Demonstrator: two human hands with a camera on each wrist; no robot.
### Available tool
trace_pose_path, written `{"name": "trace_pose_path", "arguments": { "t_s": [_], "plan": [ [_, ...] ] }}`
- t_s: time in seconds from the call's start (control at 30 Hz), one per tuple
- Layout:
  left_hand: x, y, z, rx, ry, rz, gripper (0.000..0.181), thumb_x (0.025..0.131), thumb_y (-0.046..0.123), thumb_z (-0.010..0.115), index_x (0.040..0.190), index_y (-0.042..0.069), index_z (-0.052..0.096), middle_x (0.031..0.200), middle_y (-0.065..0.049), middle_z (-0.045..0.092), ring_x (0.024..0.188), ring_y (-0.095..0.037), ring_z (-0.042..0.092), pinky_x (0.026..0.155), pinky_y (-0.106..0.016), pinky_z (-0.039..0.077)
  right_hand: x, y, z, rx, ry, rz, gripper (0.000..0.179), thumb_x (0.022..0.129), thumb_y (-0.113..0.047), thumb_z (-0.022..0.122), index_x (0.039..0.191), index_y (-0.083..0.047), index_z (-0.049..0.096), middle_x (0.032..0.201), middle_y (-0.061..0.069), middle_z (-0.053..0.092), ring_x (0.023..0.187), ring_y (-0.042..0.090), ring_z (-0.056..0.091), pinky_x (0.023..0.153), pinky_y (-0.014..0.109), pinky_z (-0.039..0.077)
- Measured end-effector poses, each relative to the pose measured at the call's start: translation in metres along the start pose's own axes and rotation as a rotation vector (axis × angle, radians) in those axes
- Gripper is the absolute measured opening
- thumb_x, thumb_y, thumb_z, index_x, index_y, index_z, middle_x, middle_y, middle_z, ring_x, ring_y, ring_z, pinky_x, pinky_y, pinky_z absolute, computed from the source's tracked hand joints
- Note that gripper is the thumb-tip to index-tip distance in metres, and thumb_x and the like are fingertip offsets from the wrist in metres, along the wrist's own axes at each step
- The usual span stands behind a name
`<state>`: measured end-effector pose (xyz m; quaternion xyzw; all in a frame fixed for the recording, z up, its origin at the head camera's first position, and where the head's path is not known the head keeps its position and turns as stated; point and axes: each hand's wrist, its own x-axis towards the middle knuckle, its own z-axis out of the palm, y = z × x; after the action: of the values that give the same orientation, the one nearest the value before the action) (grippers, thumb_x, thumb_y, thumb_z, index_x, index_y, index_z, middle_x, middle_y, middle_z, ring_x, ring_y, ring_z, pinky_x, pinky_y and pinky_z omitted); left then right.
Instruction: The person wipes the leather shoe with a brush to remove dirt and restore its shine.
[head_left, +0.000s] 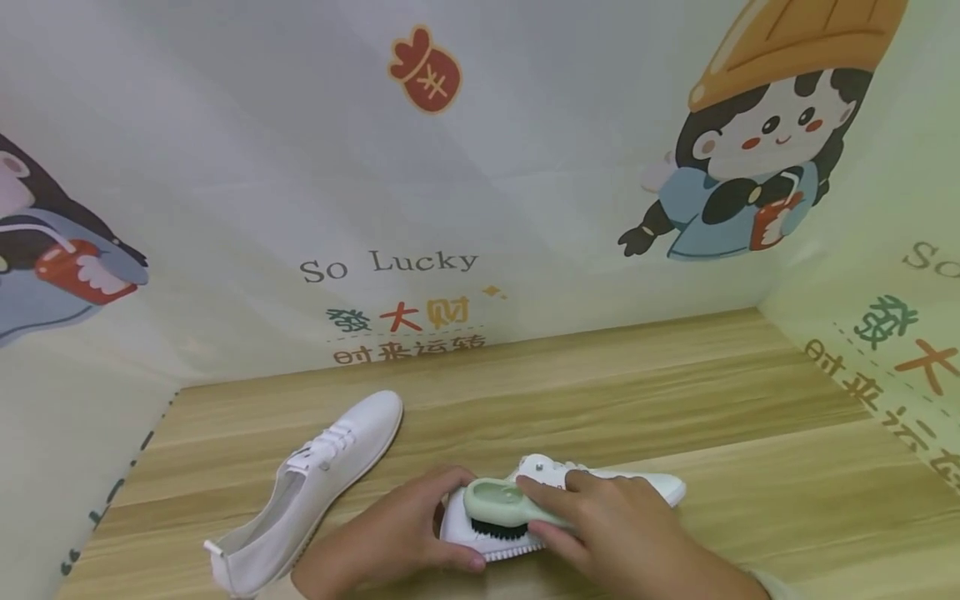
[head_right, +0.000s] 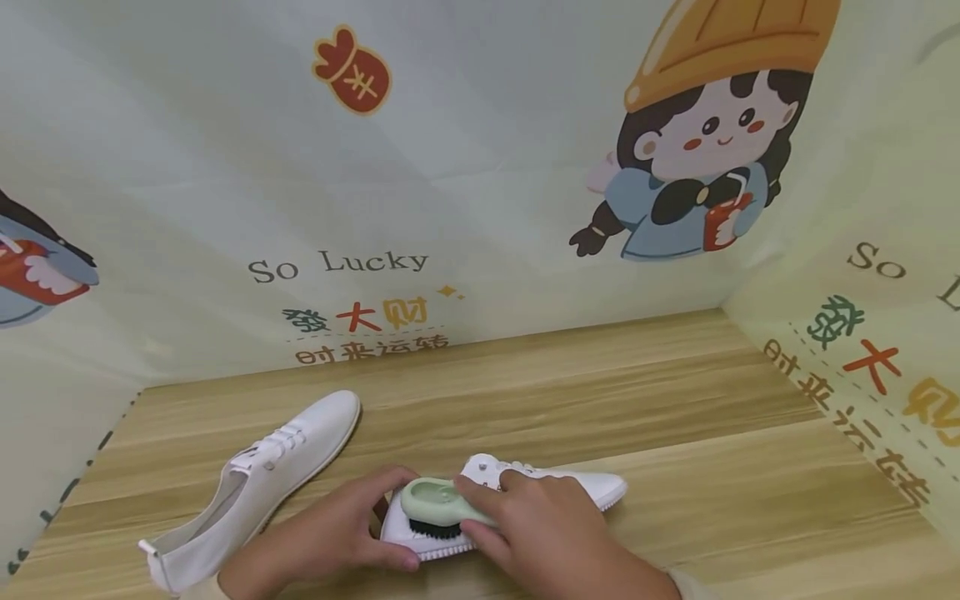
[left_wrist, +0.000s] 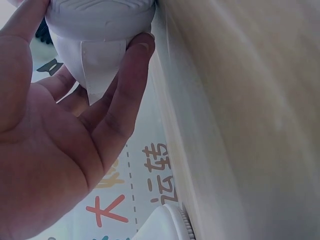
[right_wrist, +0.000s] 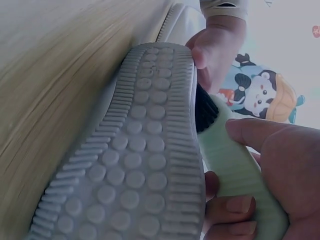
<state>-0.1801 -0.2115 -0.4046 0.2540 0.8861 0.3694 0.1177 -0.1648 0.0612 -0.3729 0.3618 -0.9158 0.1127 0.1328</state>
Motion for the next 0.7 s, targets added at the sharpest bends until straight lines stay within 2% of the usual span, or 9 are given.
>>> {"name": "trace_pose_path", "arguments": {
  "t_s": [0.07,0.2,0.37,0.53,0.7],
  "plan": [
    [0.0,0.0,0.0,0.01,0.0,-0.003,0.062,0.073,0.054,0.082,0.124,0.029,0.057,0.117,0.014,0.062,0.101,-0.004,0.058,0.088,-0.027,0.048,-0.004,0.003,-0.001,-0.01,0.018,0.004,0.039,0.097,-0.051,0.059,0.132,-0.034,0.065,0.084,-0.003,0.066,0.056,0.004,0.053,0.048,0.025,0.038],
    [-0.001,-0.001,0.001,0.028,0.0,-0.013,0.064,0.073,0.057,0.081,0.125,0.029,0.057,0.117,0.014,0.061,0.101,-0.004,0.057,0.089,-0.027,0.049,-0.012,0.008,-0.002,-0.013,0.056,0.012,0.039,0.095,-0.051,0.062,0.13,-0.035,0.066,0.076,-0.008,0.061,0.051,-0.002,0.038,0.046,0.021,0.031],
    [-0.001,-0.001,0.0,0.033,-0.002,-0.041,0.066,0.073,0.056,0.081,0.126,0.025,0.057,0.115,0.013,0.06,0.098,-0.005,0.057,0.086,-0.026,0.048,-0.021,0.017,-0.006,-0.018,0.112,0.026,0.038,0.092,-0.047,0.068,0.127,-0.033,0.069,0.07,-0.012,0.052,0.051,-0.003,0.03,0.048,0.019,0.029],
    [0.0,-0.001,0.0,0.045,0.0,-0.053,0.068,0.073,0.057,0.081,0.126,0.023,0.057,0.113,0.012,0.059,0.096,-0.005,0.056,0.085,-0.026,0.047,-0.029,0.024,-0.007,0.0,0.123,0.046,0.038,0.092,-0.045,0.069,0.127,-0.031,0.069,0.068,-0.013,0.05,0.052,-0.005,0.028,0.047,0.016,0.026],
    [0.0,0.0,0.0,0.06,-0.002,-0.05,0.07,0.073,0.057,0.081,0.127,0.022,0.056,0.113,0.013,0.059,0.096,-0.005,0.056,0.086,-0.026,0.048,-0.035,0.03,-0.01,-0.006,0.115,0.082,0.038,0.092,-0.045,0.068,0.128,-0.032,0.068,0.071,-0.013,0.054,0.054,-0.004,0.033,0.048,0.017,0.029]
  ]
}}
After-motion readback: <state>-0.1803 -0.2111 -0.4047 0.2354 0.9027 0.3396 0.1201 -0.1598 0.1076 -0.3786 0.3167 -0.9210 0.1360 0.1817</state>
